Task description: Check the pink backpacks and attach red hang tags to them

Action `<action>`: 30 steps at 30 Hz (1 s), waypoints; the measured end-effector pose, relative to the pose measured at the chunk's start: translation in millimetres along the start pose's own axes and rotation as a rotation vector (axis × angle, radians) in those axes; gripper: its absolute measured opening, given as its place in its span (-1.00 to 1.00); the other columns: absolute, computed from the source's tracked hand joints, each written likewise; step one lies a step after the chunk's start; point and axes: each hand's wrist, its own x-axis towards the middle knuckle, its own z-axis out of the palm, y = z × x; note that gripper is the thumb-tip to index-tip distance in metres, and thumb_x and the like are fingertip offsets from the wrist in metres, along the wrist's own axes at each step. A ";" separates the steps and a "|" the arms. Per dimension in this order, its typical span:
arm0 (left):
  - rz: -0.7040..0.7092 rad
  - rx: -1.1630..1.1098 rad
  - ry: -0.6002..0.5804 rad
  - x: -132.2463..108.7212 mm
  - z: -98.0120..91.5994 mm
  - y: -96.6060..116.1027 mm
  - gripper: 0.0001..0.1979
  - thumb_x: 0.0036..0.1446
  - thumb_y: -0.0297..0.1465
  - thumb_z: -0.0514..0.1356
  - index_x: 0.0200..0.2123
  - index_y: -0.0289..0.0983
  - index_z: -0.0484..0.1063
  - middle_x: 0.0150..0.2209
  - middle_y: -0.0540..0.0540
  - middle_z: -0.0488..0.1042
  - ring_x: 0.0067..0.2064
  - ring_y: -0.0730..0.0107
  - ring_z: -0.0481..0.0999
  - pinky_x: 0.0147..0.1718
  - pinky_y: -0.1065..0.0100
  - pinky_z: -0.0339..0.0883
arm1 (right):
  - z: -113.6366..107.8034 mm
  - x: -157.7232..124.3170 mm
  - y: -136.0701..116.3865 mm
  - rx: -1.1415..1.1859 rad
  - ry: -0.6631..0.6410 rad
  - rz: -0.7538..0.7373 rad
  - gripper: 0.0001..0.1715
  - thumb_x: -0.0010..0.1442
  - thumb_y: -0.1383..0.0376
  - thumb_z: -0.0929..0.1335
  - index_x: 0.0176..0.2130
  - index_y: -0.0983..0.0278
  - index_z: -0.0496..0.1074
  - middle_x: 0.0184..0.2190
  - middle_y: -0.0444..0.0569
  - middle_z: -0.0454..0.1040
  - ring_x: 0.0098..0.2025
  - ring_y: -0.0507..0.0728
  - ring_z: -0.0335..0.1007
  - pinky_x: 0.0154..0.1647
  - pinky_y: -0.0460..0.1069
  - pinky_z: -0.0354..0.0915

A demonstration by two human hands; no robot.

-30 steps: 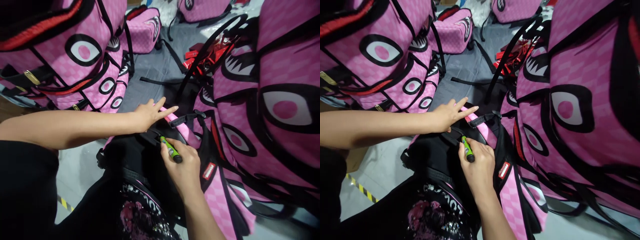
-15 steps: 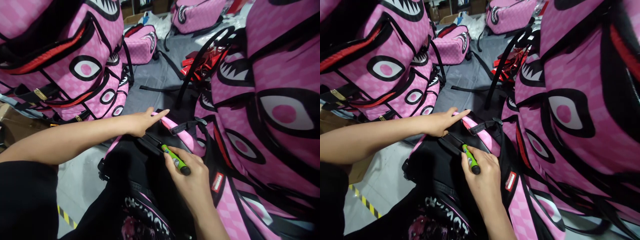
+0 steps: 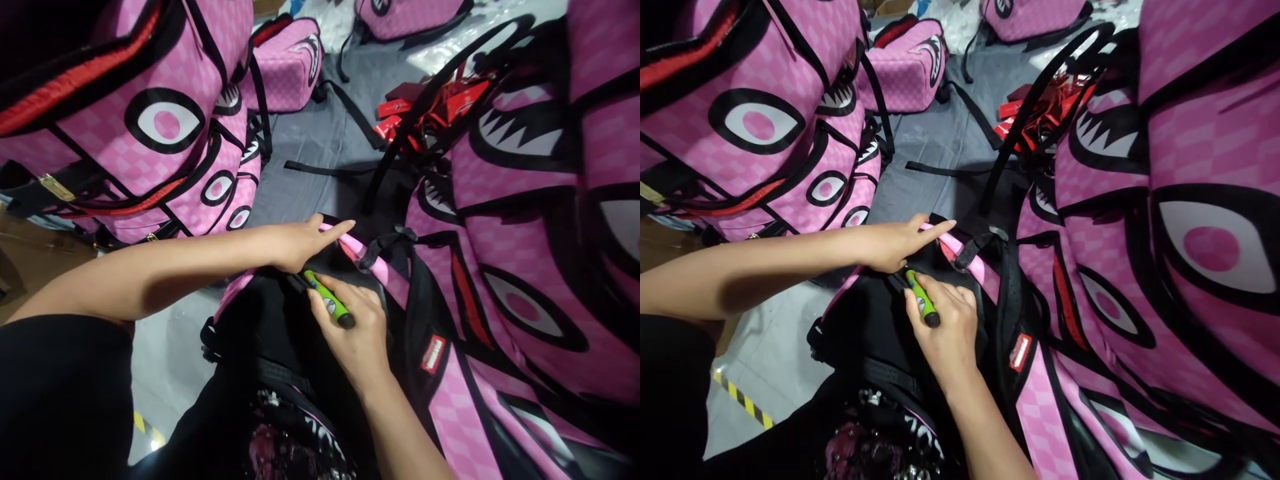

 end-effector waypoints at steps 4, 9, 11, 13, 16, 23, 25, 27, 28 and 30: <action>0.015 -0.007 0.018 0.8 2.5 -0.9 0.06 0.05 -0.56 0.19 0.39 -0.07 -0.50 0.35 -0.42 -0.09 0.01 0.17 0.50 -0.18 0.36 0.39 | 0.4 0.8 -4.8 -0.004 -0.016 0.022 -0.79 0.23 0.22 0.37 -0.16 0.25 0.53 -0.28 -0.01 0.62 -0.31 0.15 0.54 -0.20 0.07 0.29; -0.008 0.001 0.006 2.4 2.2 -0.8 0.07 0.03 -0.57 0.18 0.39 -0.04 -0.50 0.36 -0.39 -0.10 0.00 0.22 0.50 -0.19 0.38 0.40 | 2.7 0.2 -7.5 -0.061 0.009 0.035 -0.78 0.23 0.22 0.36 -0.15 0.26 0.53 -0.26 0.00 0.62 -0.28 0.16 0.55 -0.20 0.08 0.28; -0.013 -0.002 0.000 3.6 2.2 -0.7 0.09 0.02 -0.56 0.19 0.39 -0.03 -0.51 0.36 -0.37 -0.10 -0.03 0.24 0.51 -0.19 0.37 0.40 | 3.2 -0.3 -7.4 -0.040 0.007 0.024 -0.77 0.23 0.23 0.36 -0.14 0.26 0.52 -0.25 0.01 0.62 -0.27 0.17 0.55 -0.19 0.08 0.29; -0.017 -0.012 0.008 4.6 3.2 -1.0 0.10 0.02 -0.54 0.20 0.39 -0.03 -0.52 0.37 -0.37 -0.11 -0.04 0.25 0.52 -0.20 0.37 0.40 | 3.4 -0.4 -7.7 -0.024 -0.019 0.028 -0.78 0.23 0.23 0.36 -0.14 0.26 0.52 -0.24 0.00 0.61 -0.27 0.17 0.55 -0.18 0.08 0.29; -0.016 -0.014 0.020 5.0 5.8 -1.9 0.11 0.01 -0.56 0.20 0.38 -0.01 -0.52 0.37 -0.36 -0.11 -0.06 0.27 0.52 -0.20 0.38 0.40 | 3.8 -0.1 -9.2 -0.058 0.001 0.040 -0.78 0.23 0.25 0.37 -0.14 0.27 0.52 -0.24 0.00 0.61 -0.25 0.17 0.55 -0.19 0.08 0.28; -0.009 -0.021 0.020 3.6 6.0 -1.7 0.11 0.02 -0.54 0.22 0.39 -0.04 -0.52 0.37 -0.37 -0.13 -0.04 0.26 0.50 -0.17 0.37 0.39 | 5.8 1.4 -9.6 -0.017 -0.004 0.011 -0.78 0.22 0.28 0.38 -0.11 0.27 0.51 -0.21 0.02 0.61 -0.23 0.19 0.56 -0.17 0.09 0.29; -0.016 -0.021 0.011 4.0 5.3 -1.0 0.12 0.01 -0.54 0.23 0.39 -0.05 -0.53 0.37 -0.38 -0.13 -0.03 0.25 0.50 -0.16 0.37 0.39 | 5.3 1.9 -9.2 0.013 -0.031 0.004 -0.77 0.22 0.28 0.38 -0.11 0.27 0.51 -0.19 0.02 0.61 -0.23 0.18 0.56 -0.18 0.09 0.30; -0.024 -0.025 0.010 4.8 5.3 -0.5 0.12 0.02 -0.54 0.23 0.38 -0.03 -0.54 0.37 -0.37 -0.14 -0.03 0.25 0.50 -0.15 0.36 0.39 | 4.5 2.3 -9.2 0.010 -0.047 0.008 -0.77 0.21 0.28 0.38 -0.11 0.26 0.52 -0.20 0.01 0.61 -0.24 0.18 0.56 -0.19 0.09 0.31; -0.026 -0.026 0.006 5.2 5.6 -0.4 0.12 0.02 -0.55 0.22 0.38 -0.02 -0.54 0.37 -0.37 -0.13 -0.02 0.25 0.50 -0.15 0.35 0.38 | 4.1 2.4 -9.2 -0.007 -0.036 0.015 -0.78 0.21 0.28 0.38 -0.12 0.26 0.52 -0.20 0.01 0.62 -0.25 0.18 0.56 -0.19 0.09 0.31; -0.024 -0.028 0.001 5.7 6.4 -0.7 0.11 0.02 -0.56 0.22 0.39 -0.04 -0.53 0.37 -0.38 -0.13 -0.01 0.22 0.49 -0.12 0.34 0.38 | 3.6 2.6 -9.2 -0.023 -0.010 0.016 -0.78 0.21 0.29 0.38 -0.12 0.27 0.52 -0.20 0.03 0.61 -0.25 0.19 0.56 -0.18 0.10 0.30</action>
